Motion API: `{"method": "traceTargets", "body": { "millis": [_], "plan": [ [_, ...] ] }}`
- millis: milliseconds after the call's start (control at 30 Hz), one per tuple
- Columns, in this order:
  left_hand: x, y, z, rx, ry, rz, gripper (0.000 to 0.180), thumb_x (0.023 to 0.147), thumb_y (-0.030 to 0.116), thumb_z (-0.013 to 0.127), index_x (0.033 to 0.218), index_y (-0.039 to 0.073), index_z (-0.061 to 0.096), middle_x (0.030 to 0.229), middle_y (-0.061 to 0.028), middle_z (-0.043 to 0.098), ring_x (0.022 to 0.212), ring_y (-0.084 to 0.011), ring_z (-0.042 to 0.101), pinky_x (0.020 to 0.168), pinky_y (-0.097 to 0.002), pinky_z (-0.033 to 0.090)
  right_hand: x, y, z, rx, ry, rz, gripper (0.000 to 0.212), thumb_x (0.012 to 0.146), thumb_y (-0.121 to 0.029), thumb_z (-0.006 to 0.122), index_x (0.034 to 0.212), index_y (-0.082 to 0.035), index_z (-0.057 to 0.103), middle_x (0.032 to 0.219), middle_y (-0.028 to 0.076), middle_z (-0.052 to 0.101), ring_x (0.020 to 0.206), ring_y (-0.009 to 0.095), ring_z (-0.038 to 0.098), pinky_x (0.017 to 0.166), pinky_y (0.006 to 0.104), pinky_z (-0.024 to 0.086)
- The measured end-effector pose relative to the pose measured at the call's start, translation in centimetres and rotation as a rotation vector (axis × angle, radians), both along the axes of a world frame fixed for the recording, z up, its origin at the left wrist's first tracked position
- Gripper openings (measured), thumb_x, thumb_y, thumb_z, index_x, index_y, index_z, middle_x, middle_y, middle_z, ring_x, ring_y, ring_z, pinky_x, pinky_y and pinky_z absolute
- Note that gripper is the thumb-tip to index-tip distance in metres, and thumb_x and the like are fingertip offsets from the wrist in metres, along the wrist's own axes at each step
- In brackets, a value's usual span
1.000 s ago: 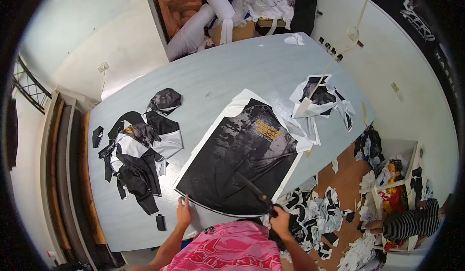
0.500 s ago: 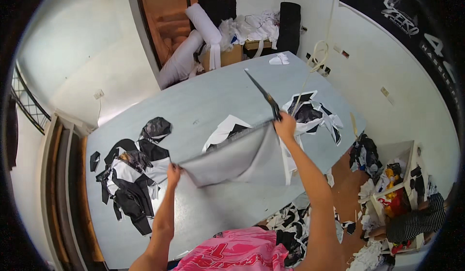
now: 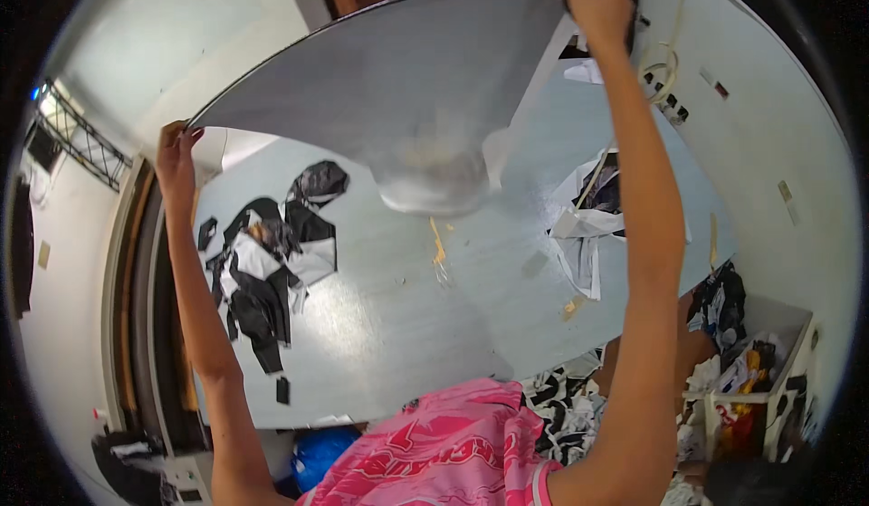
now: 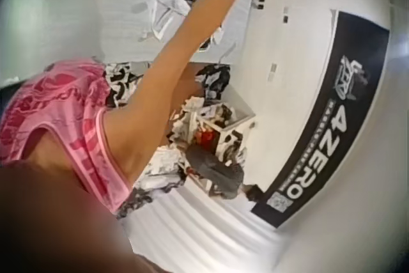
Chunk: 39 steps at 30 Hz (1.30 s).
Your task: Cutting out a printed garment design from a sheet of fabric using scissors.
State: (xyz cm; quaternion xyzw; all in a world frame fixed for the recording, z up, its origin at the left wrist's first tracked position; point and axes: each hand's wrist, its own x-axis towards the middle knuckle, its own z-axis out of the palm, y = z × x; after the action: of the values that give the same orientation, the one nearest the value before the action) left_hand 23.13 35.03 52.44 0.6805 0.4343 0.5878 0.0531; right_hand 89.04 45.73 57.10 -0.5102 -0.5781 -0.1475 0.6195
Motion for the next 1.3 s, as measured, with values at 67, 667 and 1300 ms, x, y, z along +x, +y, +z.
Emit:
{"method": "traceTargets", "body": {
  "millis": [67, 667, 1300],
  "plan": [
    [0.8, -6.2, -1.2, -0.016, -0.034, 0.001, 0.013, 0.109, 0.001, 0.055, 0.120, -0.004, 0.059, 0.104, -0.0078, 0.069, 0.104, -0.0145, 0.068, 0.098, -0.0306, 0.054, 0.4, -3.0, -0.6, -0.049, 0.045, 0.110, 0.026, 0.088, -0.011, 0.068, 0.108, -0.001, 0.079, 0.083, 0.008, 0.076, 0.075, 0.017, 0.068, 0.070, 0.0353, 0.052],
    [11.9, -21.1, -45.5, -0.659, -0.068, 0.148, 0.008, 0.089, -0.004, 0.077, 0.097, -0.002, 0.077, 0.095, -0.0131, 0.077, 0.083, -0.0201, 0.076, 0.075, -0.0316, 0.060, 2.5, -14.4, -44.7, -0.873, -0.097, -0.138, 0.046, 0.076, -0.015, 0.068, 0.120, -0.009, 0.075, 0.102, 0.020, 0.077, 0.098, 0.044, 0.073, 0.086, 0.0523, 0.057],
    [19.8, -39.5, -55.8, -1.053, 0.460, -0.004, 0.012, 0.086, 0.013, 0.066, 0.089, 0.008, 0.077, 0.095, -0.0143, 0.071, 0.093, -0.0383, 0.070, 0.080, -0.0503, 0.058, 3.7, -46.4, -61.2, -1.089, -0.019, -0.138, 0.029, 0.079, -0.006, 0.067, 0.107, -0.003, 0.074, 0.090, 0.025, 0.073, 0.084, 0.047, 0.070, 0.074, 0.0501, 0.053]
  ]
}}
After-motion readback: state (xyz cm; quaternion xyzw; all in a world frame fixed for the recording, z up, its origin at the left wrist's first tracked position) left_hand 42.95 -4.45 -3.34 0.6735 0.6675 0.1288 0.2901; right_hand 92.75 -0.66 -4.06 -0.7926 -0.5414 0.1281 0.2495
